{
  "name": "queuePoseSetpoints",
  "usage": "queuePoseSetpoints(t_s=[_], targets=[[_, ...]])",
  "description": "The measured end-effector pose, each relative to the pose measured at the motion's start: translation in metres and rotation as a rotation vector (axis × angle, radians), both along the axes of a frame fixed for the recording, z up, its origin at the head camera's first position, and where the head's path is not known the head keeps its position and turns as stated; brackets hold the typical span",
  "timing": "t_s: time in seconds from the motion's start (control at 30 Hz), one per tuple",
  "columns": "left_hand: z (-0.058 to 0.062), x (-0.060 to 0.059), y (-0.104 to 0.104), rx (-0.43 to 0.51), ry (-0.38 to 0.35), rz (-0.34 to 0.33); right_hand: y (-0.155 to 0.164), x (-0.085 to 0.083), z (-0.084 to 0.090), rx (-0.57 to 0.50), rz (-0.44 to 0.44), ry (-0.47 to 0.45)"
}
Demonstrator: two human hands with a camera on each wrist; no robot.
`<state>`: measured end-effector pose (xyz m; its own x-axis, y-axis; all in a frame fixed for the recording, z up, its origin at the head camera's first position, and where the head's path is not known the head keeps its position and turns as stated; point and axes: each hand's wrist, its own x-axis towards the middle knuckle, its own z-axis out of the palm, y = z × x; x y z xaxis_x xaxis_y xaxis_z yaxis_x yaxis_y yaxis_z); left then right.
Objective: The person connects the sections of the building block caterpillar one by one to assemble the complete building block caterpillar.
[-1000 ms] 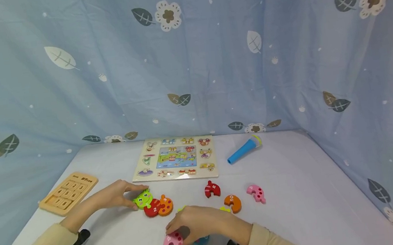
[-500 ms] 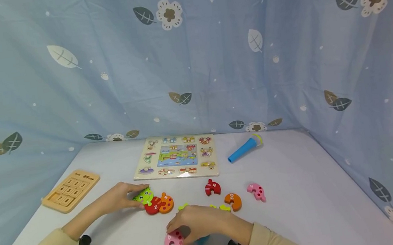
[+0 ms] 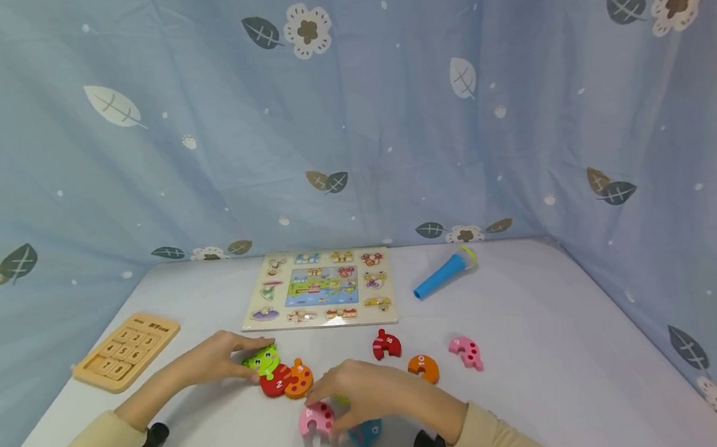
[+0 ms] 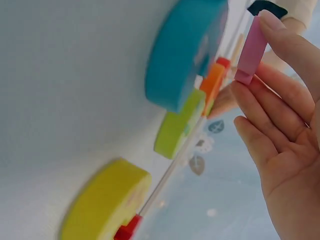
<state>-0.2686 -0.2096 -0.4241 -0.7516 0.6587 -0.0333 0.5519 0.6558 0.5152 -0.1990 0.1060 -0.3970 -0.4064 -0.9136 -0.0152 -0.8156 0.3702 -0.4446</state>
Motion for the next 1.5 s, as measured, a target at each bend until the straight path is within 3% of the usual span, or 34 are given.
queuePoseSetpoints(t_s=[0.97, 1.5], targets=[[0.004, -0.005, 0.005, -0.029, -0.057, -0.066, -0.012, -0.048, 0.005, -0.011, -0.212, -0.001], [0.008, -0.013, 0.006, -0.049, -0.038, -0.118, -0.030, -0.066, 0.001, 0.016, -0.246, 0.023]])
